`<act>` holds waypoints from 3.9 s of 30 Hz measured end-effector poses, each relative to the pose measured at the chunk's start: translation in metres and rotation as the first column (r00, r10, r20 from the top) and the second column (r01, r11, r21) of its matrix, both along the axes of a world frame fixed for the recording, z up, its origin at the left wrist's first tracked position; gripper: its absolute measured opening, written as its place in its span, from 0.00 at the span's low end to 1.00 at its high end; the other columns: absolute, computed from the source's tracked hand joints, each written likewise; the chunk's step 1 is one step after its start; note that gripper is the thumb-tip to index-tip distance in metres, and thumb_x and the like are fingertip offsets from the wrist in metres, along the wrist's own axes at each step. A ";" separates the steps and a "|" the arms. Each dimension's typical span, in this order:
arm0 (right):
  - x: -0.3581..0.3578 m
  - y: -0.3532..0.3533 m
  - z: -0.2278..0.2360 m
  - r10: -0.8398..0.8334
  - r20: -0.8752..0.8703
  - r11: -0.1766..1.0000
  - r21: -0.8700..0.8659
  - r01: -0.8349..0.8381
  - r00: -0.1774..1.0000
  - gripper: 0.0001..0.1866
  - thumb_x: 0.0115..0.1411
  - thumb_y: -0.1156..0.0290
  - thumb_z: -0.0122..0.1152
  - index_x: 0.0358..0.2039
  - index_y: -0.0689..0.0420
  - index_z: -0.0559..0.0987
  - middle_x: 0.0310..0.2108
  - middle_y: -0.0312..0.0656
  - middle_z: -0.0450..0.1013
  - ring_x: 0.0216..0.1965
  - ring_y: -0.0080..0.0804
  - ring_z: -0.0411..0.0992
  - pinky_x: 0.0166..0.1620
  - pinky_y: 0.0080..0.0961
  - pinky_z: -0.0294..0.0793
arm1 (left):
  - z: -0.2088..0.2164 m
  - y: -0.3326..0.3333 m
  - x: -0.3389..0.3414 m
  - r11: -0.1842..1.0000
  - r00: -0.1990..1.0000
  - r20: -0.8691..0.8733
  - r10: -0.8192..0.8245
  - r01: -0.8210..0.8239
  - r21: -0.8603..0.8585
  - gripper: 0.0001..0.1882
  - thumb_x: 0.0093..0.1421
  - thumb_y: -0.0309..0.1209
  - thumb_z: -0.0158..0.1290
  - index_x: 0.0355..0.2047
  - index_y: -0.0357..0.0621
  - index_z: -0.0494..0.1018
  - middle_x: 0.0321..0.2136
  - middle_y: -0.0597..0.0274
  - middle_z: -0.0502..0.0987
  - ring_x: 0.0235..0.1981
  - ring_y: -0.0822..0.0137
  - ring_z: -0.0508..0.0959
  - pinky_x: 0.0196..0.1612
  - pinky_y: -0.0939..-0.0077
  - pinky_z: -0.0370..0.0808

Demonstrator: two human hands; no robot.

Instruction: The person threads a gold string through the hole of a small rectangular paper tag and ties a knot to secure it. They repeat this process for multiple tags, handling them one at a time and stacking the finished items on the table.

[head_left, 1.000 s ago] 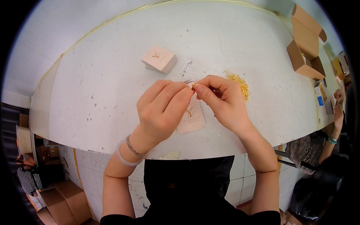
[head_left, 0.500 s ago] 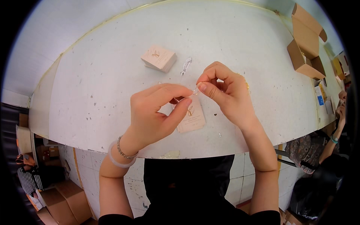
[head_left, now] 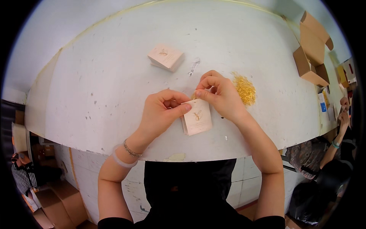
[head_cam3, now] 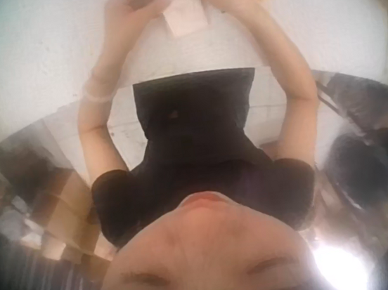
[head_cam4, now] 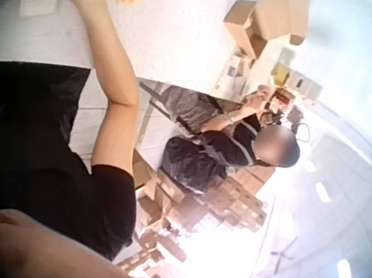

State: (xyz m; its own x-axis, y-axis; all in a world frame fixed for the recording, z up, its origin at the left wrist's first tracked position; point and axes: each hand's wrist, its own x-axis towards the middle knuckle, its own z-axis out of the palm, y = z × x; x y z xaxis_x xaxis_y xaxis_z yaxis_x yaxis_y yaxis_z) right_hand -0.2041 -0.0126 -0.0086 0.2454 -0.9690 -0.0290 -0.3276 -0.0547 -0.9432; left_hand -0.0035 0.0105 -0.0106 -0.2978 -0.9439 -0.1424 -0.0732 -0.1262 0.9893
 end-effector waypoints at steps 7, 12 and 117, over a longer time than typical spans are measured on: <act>0.005 -0.006 -0.008 0.024 -0.020 1.000 0.001 -0.024 1.000 0.06 0.56 0.71 0.63 0.26 0.60 0.78 0.41 0.39 0.71 0.40 0.31 0.69 0.39 0.26 0.70 | -0.010 0.000 0.003 0.976 0.992 0.105 0.076 -0.053 -0.214 0.03 0.55 0.22 0.61 0.31 0.38 0.79 0.28 0.68 0.77 0.29 0.78 0.75 0.32 0.84 0.73; 0.007 -0.006 -0.015 0.007 -0.047 0.998 -0.068 -0.010 0.999 0.05 0.56 0.72 0.62 0.27 0.59 0.77 0.41 0.39 0.71 0.43 0.33 0.67 0.41 0.27 0.70 | -0.004 -0.004 0.004 0.947 0.926 0.357 0.122 -0.002 -0.320 0.07 0.49 0.27 0.63 0.30 0.41 0.80 0.29 0.63 0.76 0.30 0.69 0.76 0.33 0.78 0.73; -0.032 -0.002 0.023 -0.036 0.399 0.981 0.188 -0.043 0.916 0.06 0.56 0.71 0.61 0.25 0.60 0.77 0.20 0.31 0.68 0.22 0.15 0.59 0.25 0.16 0.56 | 0.010 -0.028 -0.044 0.458 0.935 0.249 0.253 0.111 -0.882 0.04 0.53 0.21 0.61 0.29 0.39 0.78 0.24 0.62 0.79 0.21 0.73 0.76 0.22 0.82 0.71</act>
State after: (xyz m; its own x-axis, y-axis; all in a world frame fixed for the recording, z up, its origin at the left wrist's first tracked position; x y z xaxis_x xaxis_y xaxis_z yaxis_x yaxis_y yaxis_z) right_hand -0.2357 -0.0146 0.0144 0.2782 -0.9541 -0.1106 0.0782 0.1372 -0.9874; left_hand -0.0474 -0.0175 -0.0003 -0.3353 -0.6288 0.7016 -0.4159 0.7670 0.4886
